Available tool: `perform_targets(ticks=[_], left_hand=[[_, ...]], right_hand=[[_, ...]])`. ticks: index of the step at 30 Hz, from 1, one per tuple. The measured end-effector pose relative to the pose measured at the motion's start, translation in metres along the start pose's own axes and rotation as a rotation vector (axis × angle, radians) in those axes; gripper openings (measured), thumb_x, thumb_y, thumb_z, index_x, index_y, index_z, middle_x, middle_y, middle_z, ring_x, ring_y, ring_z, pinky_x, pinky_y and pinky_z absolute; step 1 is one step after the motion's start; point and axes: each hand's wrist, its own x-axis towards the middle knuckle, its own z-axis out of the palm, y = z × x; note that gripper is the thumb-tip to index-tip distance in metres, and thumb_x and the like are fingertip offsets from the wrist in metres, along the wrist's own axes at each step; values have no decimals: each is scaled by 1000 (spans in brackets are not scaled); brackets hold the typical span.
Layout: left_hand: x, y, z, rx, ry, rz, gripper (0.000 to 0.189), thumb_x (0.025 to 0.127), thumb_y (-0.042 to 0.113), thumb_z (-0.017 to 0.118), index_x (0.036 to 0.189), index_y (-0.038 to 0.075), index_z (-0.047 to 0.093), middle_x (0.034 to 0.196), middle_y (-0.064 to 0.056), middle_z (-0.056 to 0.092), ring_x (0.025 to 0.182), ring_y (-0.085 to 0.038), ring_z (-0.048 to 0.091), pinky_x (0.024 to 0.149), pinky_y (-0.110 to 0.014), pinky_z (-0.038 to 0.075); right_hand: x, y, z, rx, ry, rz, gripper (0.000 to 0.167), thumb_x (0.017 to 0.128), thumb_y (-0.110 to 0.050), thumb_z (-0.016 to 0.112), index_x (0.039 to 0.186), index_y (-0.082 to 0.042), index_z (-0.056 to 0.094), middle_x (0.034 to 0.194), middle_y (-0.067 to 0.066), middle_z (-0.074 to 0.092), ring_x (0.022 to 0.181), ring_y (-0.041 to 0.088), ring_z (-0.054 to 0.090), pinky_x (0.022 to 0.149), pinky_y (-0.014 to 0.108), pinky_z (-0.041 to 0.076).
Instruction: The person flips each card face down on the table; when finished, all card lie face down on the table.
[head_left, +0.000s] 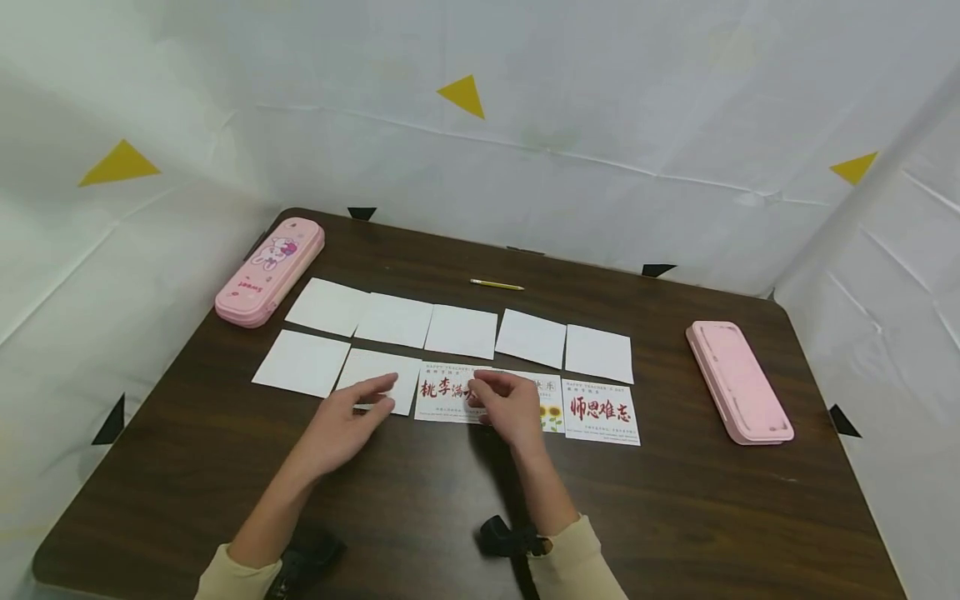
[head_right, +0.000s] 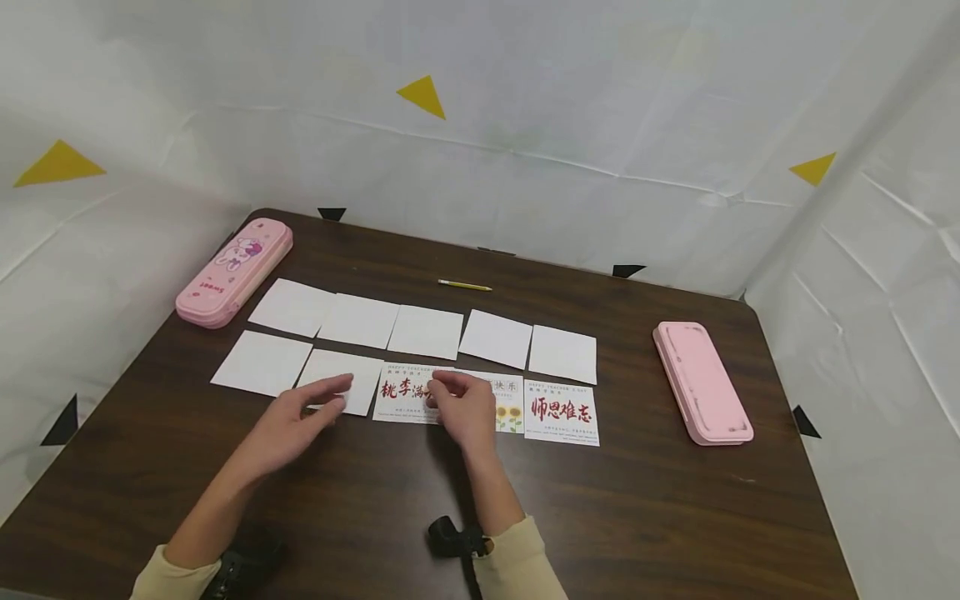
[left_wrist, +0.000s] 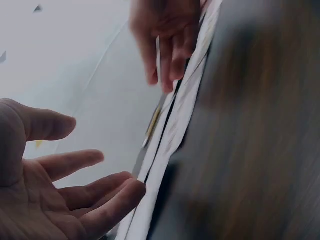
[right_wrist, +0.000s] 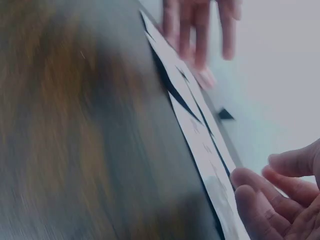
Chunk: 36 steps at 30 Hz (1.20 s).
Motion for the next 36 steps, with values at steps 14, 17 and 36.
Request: perform_targets(ticks=[14, 17, 36], left_hand=[[5, 5, 38, 83, -64, -29, 41, 97, 22, 61, 135, 7, 60, 110, -5, 70, 104, -21, 64, 87, -47, 49], [6, 5, 37, 92, -70, -32, 41, 98, 23, 61, 135, 8, 60, 108, -5, 70, 104, -22, 63, 87, -47, 49], [2, 8, 34, -42, -105, -55, 45, 99, 19, 59, 140, 0, 53, 121, -14, 65, 76, -21, 62, 66, -31, 49]], right_hand=[[1, 10, -27, -105, 10, 68, 26, 92, -15, 68, 109, 4, 72, 90, 16, 74, 74, 24, 73, 58, 31, 57], [2, 11, -30, -103, 21, 73, 26, 92, -14, 66, 109, 4, 72, 90, 17, 74, 74, 24, 73, 58, 31, 57], [-2, 0, -36, -34, -41, 102, 31, 91, -13, 67, 116, 7, 69, 102, 23, 71, 87, 32, 72, 62, 36, 59]])
